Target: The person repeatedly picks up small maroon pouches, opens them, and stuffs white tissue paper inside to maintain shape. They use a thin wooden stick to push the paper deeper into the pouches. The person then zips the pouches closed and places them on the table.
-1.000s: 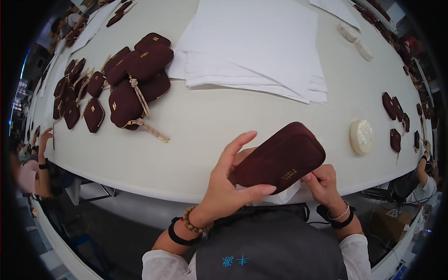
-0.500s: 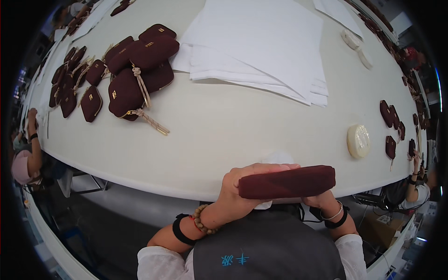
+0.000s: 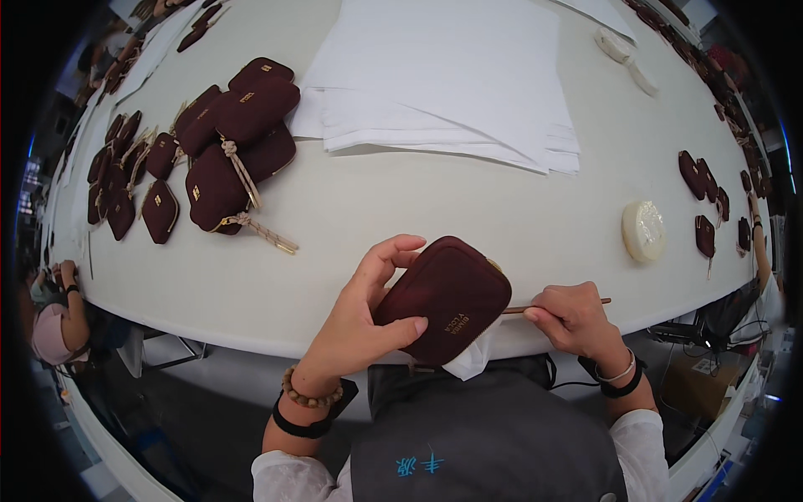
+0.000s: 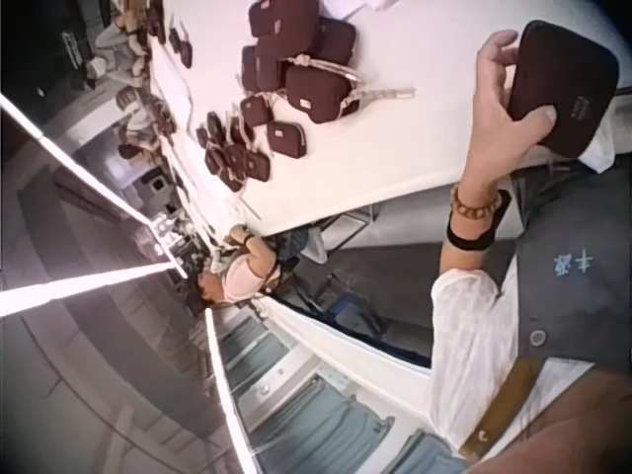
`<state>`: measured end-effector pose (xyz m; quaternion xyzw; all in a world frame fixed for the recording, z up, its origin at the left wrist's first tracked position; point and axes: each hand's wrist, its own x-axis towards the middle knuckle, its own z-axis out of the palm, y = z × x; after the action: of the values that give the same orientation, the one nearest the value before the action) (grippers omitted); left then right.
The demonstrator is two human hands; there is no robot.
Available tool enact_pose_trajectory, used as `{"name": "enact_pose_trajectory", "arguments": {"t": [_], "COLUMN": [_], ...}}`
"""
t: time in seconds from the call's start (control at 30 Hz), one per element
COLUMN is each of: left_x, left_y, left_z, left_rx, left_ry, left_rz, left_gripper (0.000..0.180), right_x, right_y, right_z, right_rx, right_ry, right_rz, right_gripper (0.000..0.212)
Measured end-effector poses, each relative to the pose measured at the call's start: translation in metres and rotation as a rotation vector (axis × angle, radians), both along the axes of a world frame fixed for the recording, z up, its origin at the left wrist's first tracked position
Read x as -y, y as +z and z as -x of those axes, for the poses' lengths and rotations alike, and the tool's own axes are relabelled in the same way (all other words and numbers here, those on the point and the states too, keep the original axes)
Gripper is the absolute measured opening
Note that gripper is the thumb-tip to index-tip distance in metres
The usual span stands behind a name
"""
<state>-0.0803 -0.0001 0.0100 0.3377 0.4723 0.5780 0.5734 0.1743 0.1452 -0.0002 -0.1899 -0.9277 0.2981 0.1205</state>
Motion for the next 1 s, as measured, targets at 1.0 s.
{"name": "enact_pose_trajectory", "arguments": {"t": [1.0], "left_x": [0.006], "left_y": [-0.009], "left_z": [-0.024], "left_rx": [-0.136], "left_ry": [0.194], "left_rz": [-0.205], "left_gripper": [0.043], "right_x": [-0.028], "right_y": [0.028], "right_z": [0.001], "right_rx": [0.016], "right_ry": [0.047], "right_rz": [-0.073], "right_gripper": [0.027]}}
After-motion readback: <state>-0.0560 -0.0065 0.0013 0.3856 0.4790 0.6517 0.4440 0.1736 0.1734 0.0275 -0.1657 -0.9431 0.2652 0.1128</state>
